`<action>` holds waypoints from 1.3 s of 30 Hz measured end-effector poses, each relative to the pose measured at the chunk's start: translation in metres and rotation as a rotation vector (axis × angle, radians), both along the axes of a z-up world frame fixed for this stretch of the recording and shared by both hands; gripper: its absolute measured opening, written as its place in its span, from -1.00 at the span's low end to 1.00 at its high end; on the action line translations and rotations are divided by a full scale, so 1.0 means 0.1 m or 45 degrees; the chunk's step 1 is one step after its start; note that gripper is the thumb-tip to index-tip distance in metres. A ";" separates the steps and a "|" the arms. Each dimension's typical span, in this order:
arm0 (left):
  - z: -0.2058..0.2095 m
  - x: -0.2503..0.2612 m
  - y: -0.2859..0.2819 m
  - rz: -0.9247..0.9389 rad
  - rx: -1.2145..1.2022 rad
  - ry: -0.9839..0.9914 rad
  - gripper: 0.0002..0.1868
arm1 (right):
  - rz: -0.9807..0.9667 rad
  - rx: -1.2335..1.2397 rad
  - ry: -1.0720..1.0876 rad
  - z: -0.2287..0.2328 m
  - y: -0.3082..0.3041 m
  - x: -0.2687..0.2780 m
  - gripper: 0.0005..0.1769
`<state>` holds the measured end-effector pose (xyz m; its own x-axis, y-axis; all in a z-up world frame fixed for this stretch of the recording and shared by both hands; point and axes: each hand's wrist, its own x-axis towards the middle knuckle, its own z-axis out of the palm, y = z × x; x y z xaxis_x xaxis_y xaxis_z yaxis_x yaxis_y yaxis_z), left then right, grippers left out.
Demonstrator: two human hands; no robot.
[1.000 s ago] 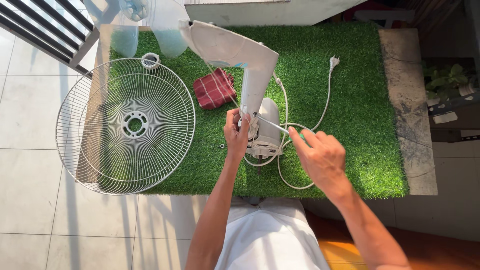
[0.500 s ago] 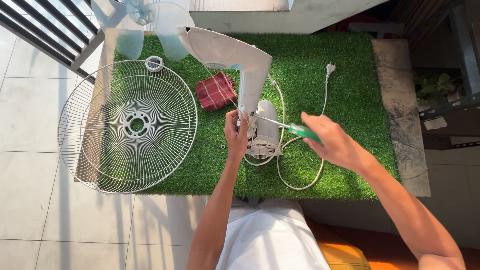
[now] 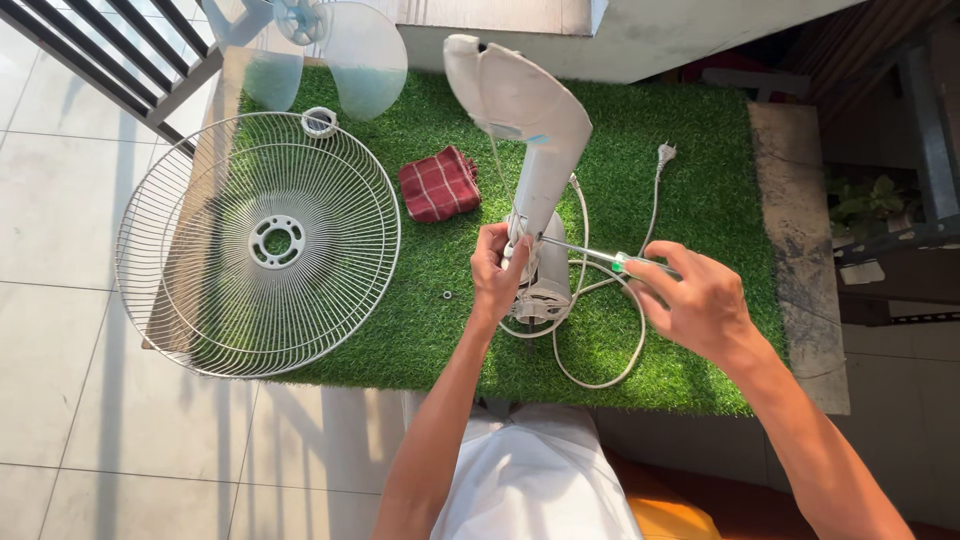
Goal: The person uses a screwdriver to tighten screws on the neck and base of a white electric fan. The fan cage and blades are placed nearby on a green mat. The person rotates the fan to access different screw locations and continues tightening throughout the clip.
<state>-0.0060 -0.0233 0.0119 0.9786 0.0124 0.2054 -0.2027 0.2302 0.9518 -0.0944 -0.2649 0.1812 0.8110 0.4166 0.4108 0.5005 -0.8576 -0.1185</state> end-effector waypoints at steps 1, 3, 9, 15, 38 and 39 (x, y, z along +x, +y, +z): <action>0.02 -0.01 -0.01 -0.009 -0.016 0.000 -0.68 | -0.038 0.084 0.096 0.01 -0.01 -0.03 -0.54; 0.07 -0.01 -0.05 -0.028 -0.038 -0.033 -0.66 | -0.111 0.253 0.288 0.02 -0.05 -0.07 -0.37; 0.22 -0.09 -0.21 -0.101 -0.058 -0.055 -0.66 | -0.261 0.348 0.815 0.01 -0.27 -0.03 -0.72; 0.37 -0.16 -0.32 -0.082 0.139 -0.046 -0.67 | -0.072 -0.018 -0.033 -0.15 -0.35 -0.21 -0.78; 0.39 -0.17 -0.35 -0.090 0.210 -0.064 -0.62 | -0.133 0.223 0.101 -0.46 -0.42 -0.24 -0.57; 0.39 -0.17 -0.36 -0.090 0.210 -0.076 -0.62 | -0.114 0.137 -0.092 -0.45 -0.40 -0.26 -0.57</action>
